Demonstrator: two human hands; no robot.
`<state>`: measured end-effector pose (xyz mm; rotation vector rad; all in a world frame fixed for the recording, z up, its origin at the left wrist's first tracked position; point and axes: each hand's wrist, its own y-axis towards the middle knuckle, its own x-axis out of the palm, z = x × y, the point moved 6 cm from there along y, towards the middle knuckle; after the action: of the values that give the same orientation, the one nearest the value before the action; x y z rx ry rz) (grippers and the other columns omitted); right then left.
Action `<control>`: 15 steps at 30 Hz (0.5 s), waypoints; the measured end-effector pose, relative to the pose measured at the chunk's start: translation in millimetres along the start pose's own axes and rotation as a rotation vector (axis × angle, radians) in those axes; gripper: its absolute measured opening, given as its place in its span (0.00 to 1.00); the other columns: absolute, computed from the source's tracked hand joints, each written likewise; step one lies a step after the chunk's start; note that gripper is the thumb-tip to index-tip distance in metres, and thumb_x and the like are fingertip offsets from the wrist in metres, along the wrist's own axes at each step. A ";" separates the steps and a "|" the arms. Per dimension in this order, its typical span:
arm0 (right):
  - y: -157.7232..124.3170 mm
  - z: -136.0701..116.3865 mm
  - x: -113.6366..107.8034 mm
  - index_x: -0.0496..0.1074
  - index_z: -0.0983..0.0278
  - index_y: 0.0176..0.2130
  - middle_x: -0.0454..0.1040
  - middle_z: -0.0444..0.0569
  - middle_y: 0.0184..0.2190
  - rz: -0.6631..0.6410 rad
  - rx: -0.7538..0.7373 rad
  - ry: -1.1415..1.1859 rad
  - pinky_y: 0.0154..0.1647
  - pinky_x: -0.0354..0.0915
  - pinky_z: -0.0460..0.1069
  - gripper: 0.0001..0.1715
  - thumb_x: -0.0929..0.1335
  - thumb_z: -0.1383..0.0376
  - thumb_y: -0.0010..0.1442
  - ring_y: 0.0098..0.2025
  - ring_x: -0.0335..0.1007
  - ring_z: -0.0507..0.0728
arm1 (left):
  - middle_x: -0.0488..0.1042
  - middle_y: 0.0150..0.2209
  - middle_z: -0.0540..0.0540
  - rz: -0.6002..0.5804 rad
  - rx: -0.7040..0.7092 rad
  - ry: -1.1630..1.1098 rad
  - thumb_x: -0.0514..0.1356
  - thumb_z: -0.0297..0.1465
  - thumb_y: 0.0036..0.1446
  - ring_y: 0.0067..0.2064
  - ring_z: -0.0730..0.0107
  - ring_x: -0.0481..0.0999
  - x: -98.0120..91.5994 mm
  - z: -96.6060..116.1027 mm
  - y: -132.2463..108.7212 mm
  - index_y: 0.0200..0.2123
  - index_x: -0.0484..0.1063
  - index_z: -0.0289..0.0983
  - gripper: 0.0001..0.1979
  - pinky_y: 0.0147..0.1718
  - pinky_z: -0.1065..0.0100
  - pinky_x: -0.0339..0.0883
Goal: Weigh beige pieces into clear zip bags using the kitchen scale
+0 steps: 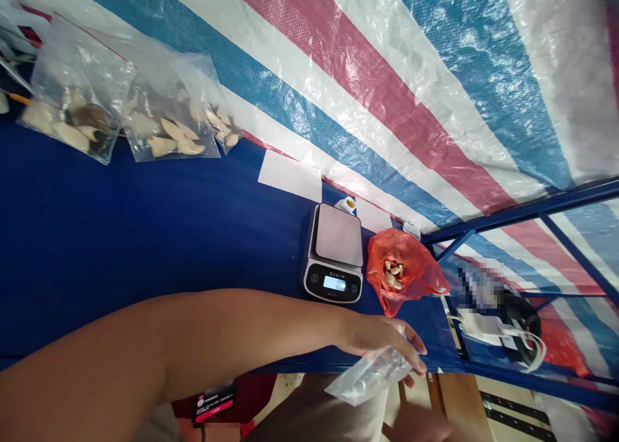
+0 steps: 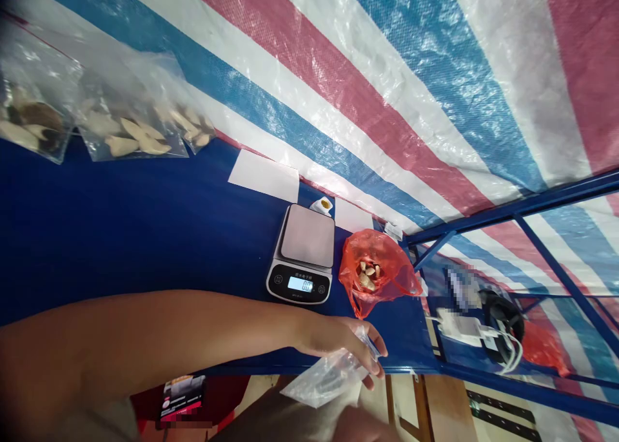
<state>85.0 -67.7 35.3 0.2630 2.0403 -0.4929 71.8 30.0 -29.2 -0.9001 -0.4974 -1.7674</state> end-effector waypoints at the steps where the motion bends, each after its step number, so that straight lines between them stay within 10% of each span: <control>1: 7.9 13.1 -31.4 0.80 0.38 0.47 0.82 0.55 0.38 0.119 0.035 0.012 0.34 0.76 0.64 0.21 0.74 0.42 0.54 0.48 0.80 0.73 | 0.81 0.35 0.52 0.006 0.010 0.018 0.82 0.29 0.26 0.35 0.67 0.81 -0.3 -1.8 1.2 0.42 0.70 0.41 0.38 0.39 0.65 0.70; 5: 75.0 49.7 -88.0 0.80 0.56 0.42 0.84 0.59 0.43 0.355 0.115 -0.038 0.52 0.75 0.68 0.24 0.64 0.44 0.62 0.49 0.81 0.72 | 0.81 0.35 0.50 0.000 0.054 0.081 0.81 0.31 0.27 0.36 0.66 0.81 1.5 -5.5 2.7 0.39 0.73 0.40 0.33 0.37 0.67 0.68; 9: 145.5 38.6 -66.1 0.77 0.63 0.47 0.81 0.63 0.48 0.427 -0.092 -0.251 0.52 0.73 0.63 0.29 0.65 0.45 0.61 0.49 0.79 0.69 | 0.81 0.33 0.51 -0.040 -0.010 0.090 0.80 0.23 0.18 0.34 0.67 0.81 3.4 -8.8 5.4 0.34 0.73 0.39 0.34 0.36 0.67 0.70; 15: 175.0 31.4 -27.1 0.74 0.63 0.44 0.77 0.61 0.42 0.449 -0.157 -0.500 0.41 0.67 0.56 0.18 0.59 0.57 0.70 0.41 0.75 0.64 | 0.82 0.32 0.53 -0.028 -0.033 0.034 0.78 0.19 0.16 0.34 0.68 0.82 2.6 -4.0 5.3 0.31 0.75 0.39 0.32 0.35 0.69 0.73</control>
<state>189.7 75.2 4.2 0.4401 1.4637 -0.0989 74.9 23.7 -30.1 -0.8890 -0.4618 -1.8180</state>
